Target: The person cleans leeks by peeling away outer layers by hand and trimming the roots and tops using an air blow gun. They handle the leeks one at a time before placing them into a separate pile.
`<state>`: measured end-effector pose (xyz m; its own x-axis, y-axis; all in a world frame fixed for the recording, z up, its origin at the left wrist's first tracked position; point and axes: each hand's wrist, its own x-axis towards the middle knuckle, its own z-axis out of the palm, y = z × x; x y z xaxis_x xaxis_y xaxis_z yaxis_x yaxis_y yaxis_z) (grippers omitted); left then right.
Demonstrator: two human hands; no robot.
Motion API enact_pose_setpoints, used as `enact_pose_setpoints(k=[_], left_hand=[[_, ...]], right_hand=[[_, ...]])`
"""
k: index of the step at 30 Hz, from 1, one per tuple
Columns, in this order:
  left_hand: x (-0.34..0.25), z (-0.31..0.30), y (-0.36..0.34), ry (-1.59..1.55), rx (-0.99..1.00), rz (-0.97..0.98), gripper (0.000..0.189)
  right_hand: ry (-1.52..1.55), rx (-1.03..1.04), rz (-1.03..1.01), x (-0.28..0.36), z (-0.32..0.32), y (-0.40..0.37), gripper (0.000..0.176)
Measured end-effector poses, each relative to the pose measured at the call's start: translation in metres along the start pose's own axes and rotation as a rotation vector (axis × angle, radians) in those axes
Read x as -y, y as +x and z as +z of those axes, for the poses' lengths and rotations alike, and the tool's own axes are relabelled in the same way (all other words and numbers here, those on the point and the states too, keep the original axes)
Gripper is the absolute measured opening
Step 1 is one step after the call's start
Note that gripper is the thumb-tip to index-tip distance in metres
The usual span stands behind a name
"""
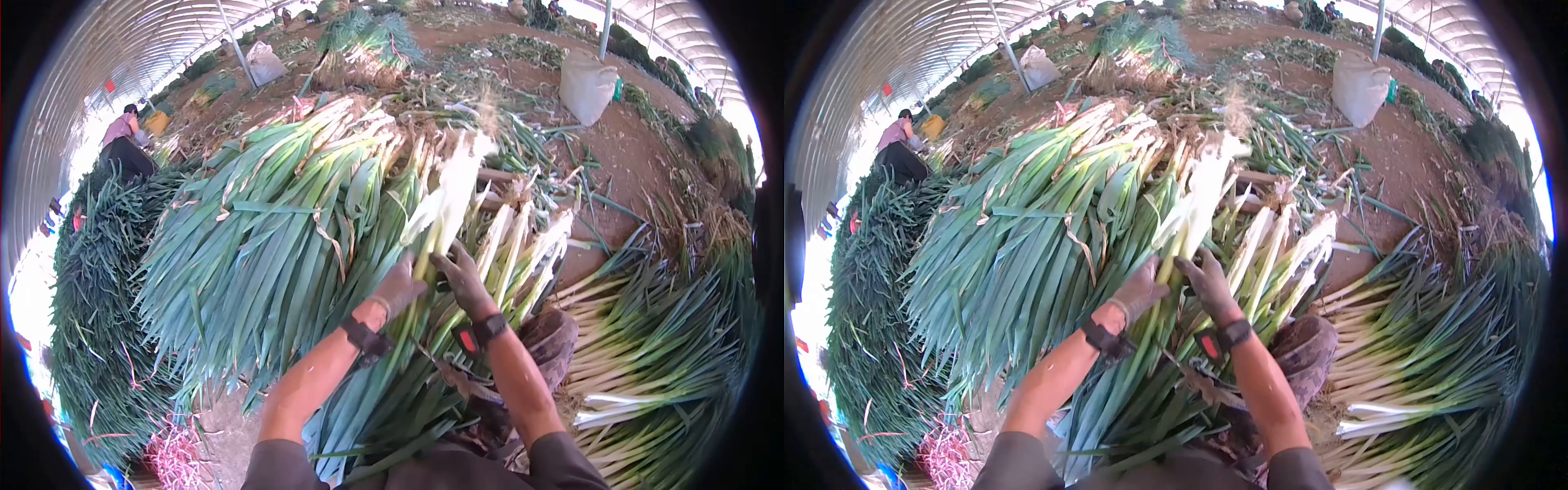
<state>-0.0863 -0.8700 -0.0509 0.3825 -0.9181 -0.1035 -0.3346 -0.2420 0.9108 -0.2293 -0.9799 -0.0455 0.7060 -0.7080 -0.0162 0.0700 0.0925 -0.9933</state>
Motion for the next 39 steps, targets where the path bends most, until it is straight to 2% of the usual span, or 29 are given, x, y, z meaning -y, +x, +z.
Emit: enact_pose_setpoints(k=[1,3,6,9,12,15,17,19,20,23,25,27,29,30,31,33,34,36,37,39], left_hand=[[-0.016,-0.004,-0.002,0.082,0.013,-0.097,0.046],[-0.011,0.002,-0.001,0.019,-0.004,-0.125,0.045],[0.01,0.012,-0.011,0.013,-0.001,-0.043,0.046],[0.004,0.013,-0.021,-0.007,-0.048,-0.043,0.048],[-0.009,0.007,-0.019,-0.026,0.052,-0.132,0.05],[-0.018,0.002,-0.022,-0.251,0.105,-0.151,0.052],[-0.01,0.001,-0.024,-0.47,0.131,-0.099,0.053],[-0.009,-0.002,-0.023,-0.467,0.146,-0.145,0.052],[-0.017,-0.005,-0.025,-0.48,0.141,-0.182,0.053],[-0.045,-0.021,-0.032,-0.495,0.125,-0.29,0.052],[-0.035,-0.027,-0.032,-0.392,0.093,-0.156,0.05],[-0.023,-0.03,-0.031,-0.385,0.093,-0.157,0.052],[-0.033,-0.03,-0.036,-0.395,0.072,-0.203,0.049],[-0.032,-0.028,-0.037,-0.416,0.064,-0.215,0.049],[-0.031,-0.027,-0.038,-0.434,0.054,-0.227,0.048],[-0.022,-0.024,-0.037,-0.412,0.031,-0.175,0.047],[-0.018,-0.026,-0.036,-0.395,0.02,-0.157,0.047],[-0.013,-0.037,-0.035,-0.338,-0.009,-0.125,0.048],[-0.019,-0.043,-0.035,-0.382,0.002,-0.167,0.044],[-0.026,-0.051,-0.033,-0.43,-0.008,-0.155,0.048]], right_hand=[[0.038,0.056,0.116,0.009,-0.002,-0.002,0.042],[-0.053,0.036,0.197,-0.03,-0.011,0.018,0.039],[0.02,-0.04,0.183,-0.041,-0.008,-0.001,0.035],[0.04,-0.036,0.127,-0.038,-0.011,-0.014,0.034],[0.097,0.018,0.104,-0.035,-0.023,-0.014,0.036],[0.237,0.014,-0.014,-0.027,-0.018,-0.018,0.031],[0.129,0.016,0.022,-0.039,-0.025,-0.013,0.03],[0.176,-0.028,-0.016,-0.054,-0.019,-0.005,0.025],[0.19,-0.076,0.027,-0.054,-0.018,-0.005,0.022],[0.325,-0.385,0.13,-0.051,-0.023,0.003,0.02],[0.084,-0.62,0.118,-0.068,-0.039,0.018,0.026],[-0.143,-0.576,0.149,-0.08,-0.046,0.016,0.029],[-0.313,-0.508,0.072,-0.067,-0.041,0.008,0.03],[-0.269,-0.499,0.1,-0.068,-0.04,0.007,0.033],[-0.427,-0.451,0.098,-0.068,-0.038,0.009,0.035],[-0.734,-0.181,0.026,-0.071,-0.038,-0.001,0.037],[-0.712,-0.227,-0.041,-0.074,-0.041,-0.009,0.037],[-0.808,-0.421,0.128,-0.074,-0.057,-0.013,0.037],[-0.852,-0.514,0.207,-0.074,-0.066,-0.013,0.037],[-1.032,-0.407,0.329,-0.077,-0.075,-0.011,0.039]])
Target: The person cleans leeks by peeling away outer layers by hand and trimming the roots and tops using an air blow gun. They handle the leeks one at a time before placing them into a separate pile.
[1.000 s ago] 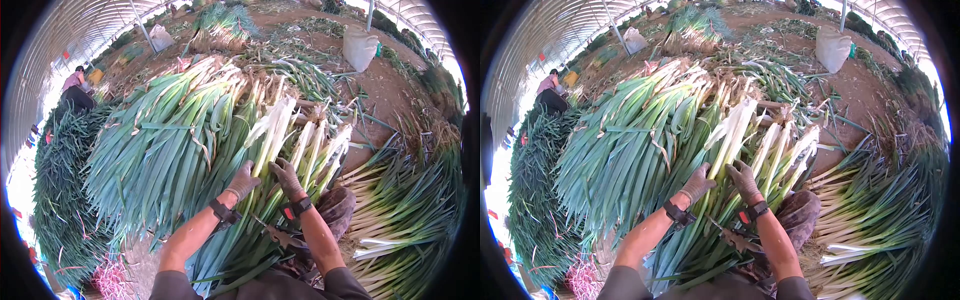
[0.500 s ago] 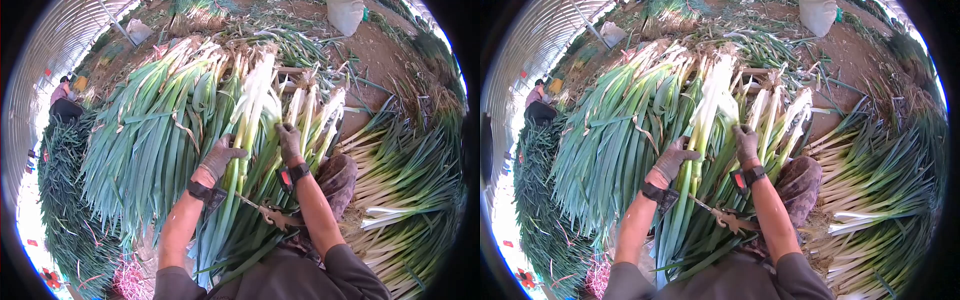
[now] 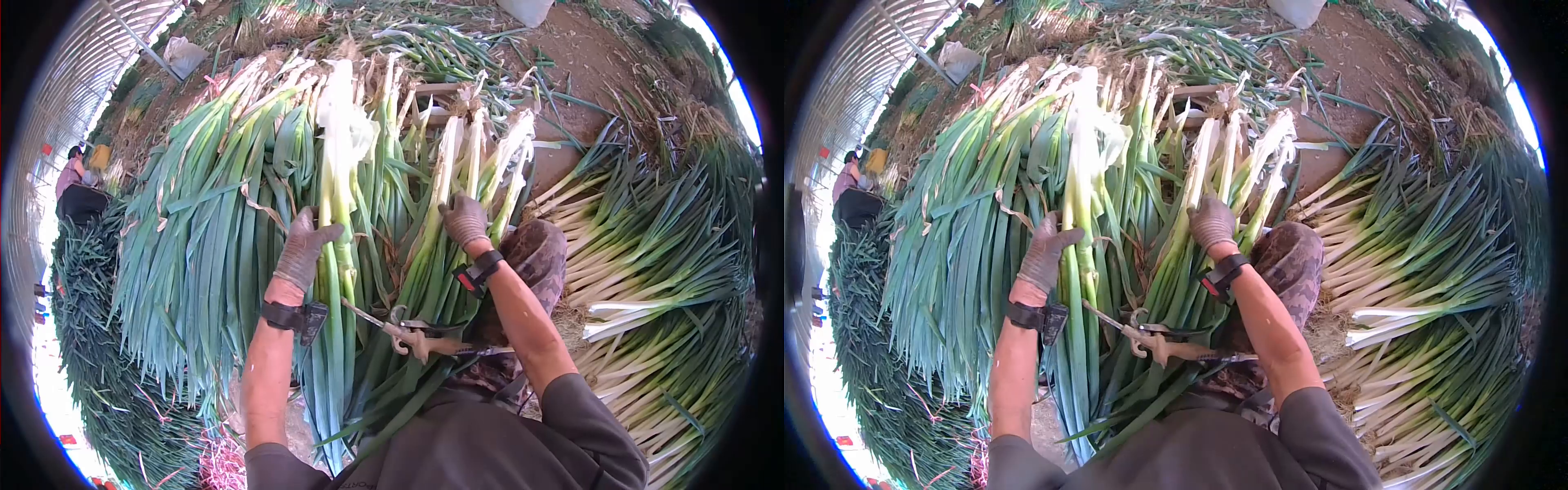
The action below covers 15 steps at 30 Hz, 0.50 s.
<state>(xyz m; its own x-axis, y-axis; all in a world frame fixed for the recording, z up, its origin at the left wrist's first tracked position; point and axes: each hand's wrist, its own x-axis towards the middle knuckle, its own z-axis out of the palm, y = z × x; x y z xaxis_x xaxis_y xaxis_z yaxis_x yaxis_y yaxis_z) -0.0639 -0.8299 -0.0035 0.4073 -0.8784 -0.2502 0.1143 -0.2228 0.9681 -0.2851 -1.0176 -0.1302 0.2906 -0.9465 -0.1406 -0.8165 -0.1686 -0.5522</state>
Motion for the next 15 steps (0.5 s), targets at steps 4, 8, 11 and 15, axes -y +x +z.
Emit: enact_pose_setpoints(k=[4,8,11,15], left_hand=[[0.006,-0.01,0.015,0.054,-0.037,-0.008,0.052],[0.019,0.001,0.019,0.196,-0.066,0.009,0.051],[0.03,0.01,0.02,0.094,-0.02,-0.032,0.055],[0.034,0.011,0.023,0.154,-0.003,-0.008,0.068]], right_hand=[[-0.14,0.124,-0.074,0.007,0.007,0.005,0.041],[-0.289,0.209,-0.052,0.022,0.013,0.009,0.044],[-0.301,0.273,-0.008,0.028,0.004,0.018,0.05],[-0.187,0.278,0.054,0.034,-0.002,0.026,0.053]])
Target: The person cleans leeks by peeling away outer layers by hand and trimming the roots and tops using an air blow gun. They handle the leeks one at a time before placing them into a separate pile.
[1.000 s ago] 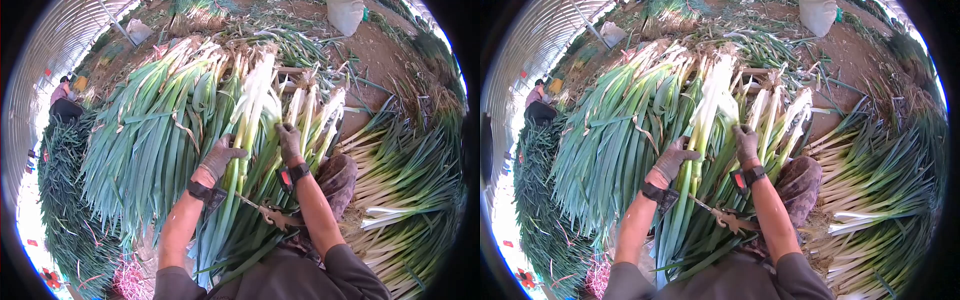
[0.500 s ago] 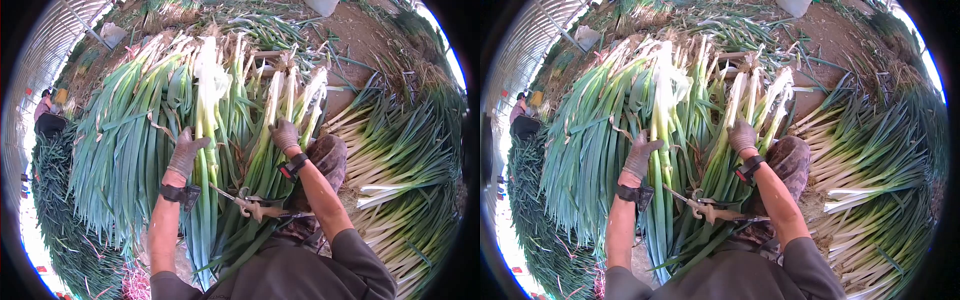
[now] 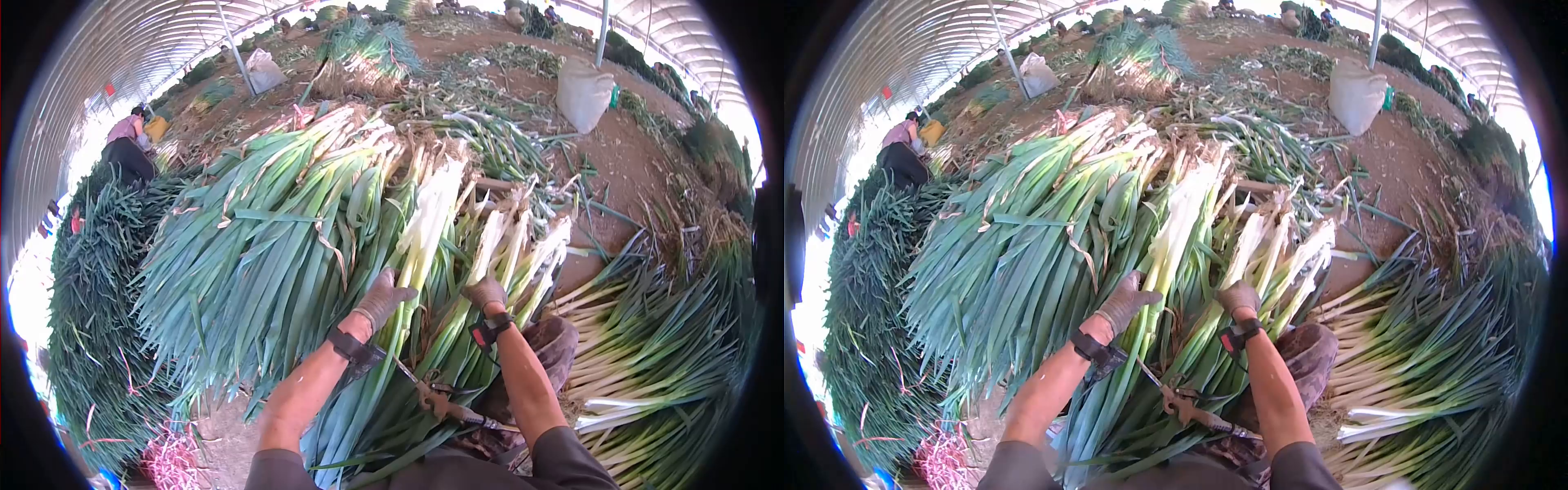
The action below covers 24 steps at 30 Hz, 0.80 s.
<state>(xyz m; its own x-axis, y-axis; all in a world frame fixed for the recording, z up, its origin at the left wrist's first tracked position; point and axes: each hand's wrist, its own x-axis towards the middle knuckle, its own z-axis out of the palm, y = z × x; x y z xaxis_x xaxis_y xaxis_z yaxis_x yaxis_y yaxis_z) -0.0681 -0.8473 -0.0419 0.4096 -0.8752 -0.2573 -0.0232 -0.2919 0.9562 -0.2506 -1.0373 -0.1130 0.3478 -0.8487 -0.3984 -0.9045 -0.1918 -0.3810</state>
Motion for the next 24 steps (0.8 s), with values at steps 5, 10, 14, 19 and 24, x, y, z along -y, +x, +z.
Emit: enact_pose_setpoints(k=[5,10,14,19,24], left_hand=[[-0.007,-0.008,-0.007,-0.111,-0.032,0.021,0.064],[-0.007,-0.018,-0.006,-0.175,-0.048,0.034,0.057],[-0.007,-0.017,-0.007,-0.076,-0.062,0.064,0.056],[-0.015,-0.015,-0.011,-0.11,-0.044,0.082,0.057],[-0.034,-0.021,-0.002,-0.151,-0.076,0.075,0.043]], right_hand=[[0.181,-0.107,-0.309,0.003,-0.003,0.004,0.045],[0.897,0.057,-0.188,0.038,-0.031,-0.019,0.033],[1.281,0.443,-0.429,0.034,-0.026,-0.034,0.032],[1.52,0.519,-0.408,0.044,-0.038,-0.054,0.031],[1.412,0.347,-0.562,0.04,-0.059,-0.037,0.035]])
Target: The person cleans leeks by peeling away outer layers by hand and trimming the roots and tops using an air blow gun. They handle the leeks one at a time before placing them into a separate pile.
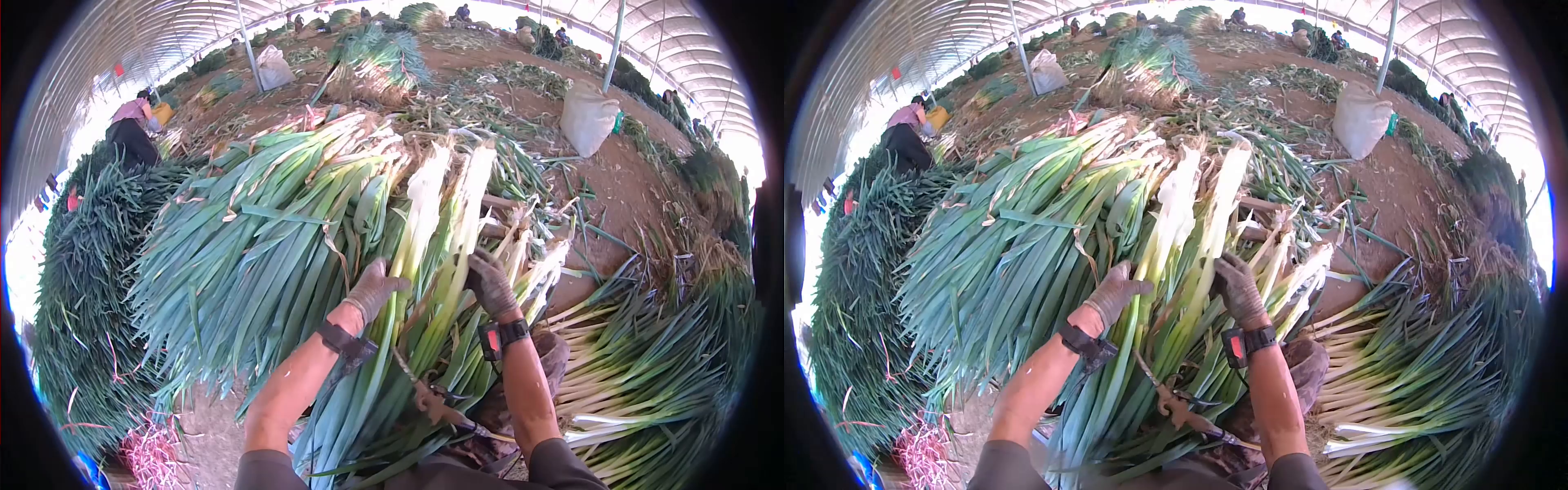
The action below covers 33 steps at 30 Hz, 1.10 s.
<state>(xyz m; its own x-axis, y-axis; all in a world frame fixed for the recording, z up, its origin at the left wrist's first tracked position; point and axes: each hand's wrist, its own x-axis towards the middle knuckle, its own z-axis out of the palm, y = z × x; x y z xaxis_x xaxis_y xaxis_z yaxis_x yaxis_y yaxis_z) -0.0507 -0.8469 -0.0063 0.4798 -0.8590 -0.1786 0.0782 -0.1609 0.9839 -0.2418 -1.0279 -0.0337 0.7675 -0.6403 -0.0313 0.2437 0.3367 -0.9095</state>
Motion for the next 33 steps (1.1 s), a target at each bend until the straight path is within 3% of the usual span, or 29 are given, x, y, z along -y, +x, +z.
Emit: enact_pose_setpoints(k=[2,4,5,6,7,8,10,12,13,15,17,19,21,22,24,25,26,29,33], left_hand=[[-0.015,-0.003,0.004,-0.036,0.003,0.024,0.041],[-0.03,-0.004,0.013,-0.067,-0.023,0.047,0.039],[-0.04,-0.008,0.017,-0.073,0.038,0.053,0.054],[-0.05,-0.01,0.021,-0.008,0.019,0.08,0.053],[-0.06,-0.011,0.025,0.055,-0.004,0.11,0.051],[-0.069,-0.012,0.032,0.08,-0.022,0.143,0.049],[-0.085,-0.013,0.041,0.136,-0.059,0.203,0.045],[-0.104,-0.012,0.048,0.19,-0.101,0.195,0.043],[-0.115,-0.011,0.053,0.212,-0.126,0.199,0.041],[-0.132,-0.009,0.061,0.169,-0.173,0.186,0.036],[-0.152,0.002,0.059,0.108,-0.173,0.163,0.034],[-0.156,0.017,0.073,0.075,-0.235,0.289,0.03],[-0.164,0.036,0.078,-0.049,-0.199,0.307,0.028],[-0.163,0.046,0.088,-0.113,-0.196,0.282,0.026],[-0.173,0.067,0.076,-0.065,-0.165,0.426,0.028],[-0.174,0.074,0.08,0.036,-0.208,0.382,0.026],[-0.17,0.08,0.084,0.008,-0.178,0.501,0.03],[-0.176,0.1,0.072,0.237,-0.361,0.462,0.046],[-0.197,0.104,0.067,0.156,-0.278,0.639,0.045]], right_hand=[[-0.087,-0.071,-0.29,0.01,0.016,0.002,0.036],[-0.365,-0.141,-0.405,0.023,0.013,0.017,0.037],[-0.57,-0.192,-0.348,0.036,0.004,0.024,0.038],[-0.282,-0.269,-0.227,0.037,-0.009,0.049,0.026],[0.067,-0.323,-0.252,0.047,-0.015,0.063,0.024],[0.019,-0.275,-0.328,0.08,-0.006,0.055,0.022],[-0.247,-0.309,-0.473,0.118,0.001,0.06,0.022],[-0.324,-0.334,-0.286,0.154,-0.015,0.087,0.014],[-0.489,-0.407,-0.286,0.181,-0.02,0.094,0.013],[-0.865,-0.396,-0.471,0.213,-0.008,0.089,0.018],[-1.046,-0.396,-0.529,0.218,-0.014,0.105,0.021],[-1.103,-0.364,-0.559,0.219,-0.015,0.12,0.026],[-1.224,-0.37,-0.428,0.212,0.008,0.119,0.028],[-1.228,-0.368,-0.378,0.203,0.013,0.125,0.022],[-0.988,-0.295,-0.325,0.19,0.041,0.108,0.032],[-0.88,-0.218,-0.314,0.182,0.053,0.104,0.036],[-0.834,-0.194,-0.301,0.18,0.068,0.1,0.042],[-0.507,-0.086,-0.475,0.173,0.099,0.092,0.061],[-0.651,-0.1,-0.364,0.223,0.138,0.069,0.062]])
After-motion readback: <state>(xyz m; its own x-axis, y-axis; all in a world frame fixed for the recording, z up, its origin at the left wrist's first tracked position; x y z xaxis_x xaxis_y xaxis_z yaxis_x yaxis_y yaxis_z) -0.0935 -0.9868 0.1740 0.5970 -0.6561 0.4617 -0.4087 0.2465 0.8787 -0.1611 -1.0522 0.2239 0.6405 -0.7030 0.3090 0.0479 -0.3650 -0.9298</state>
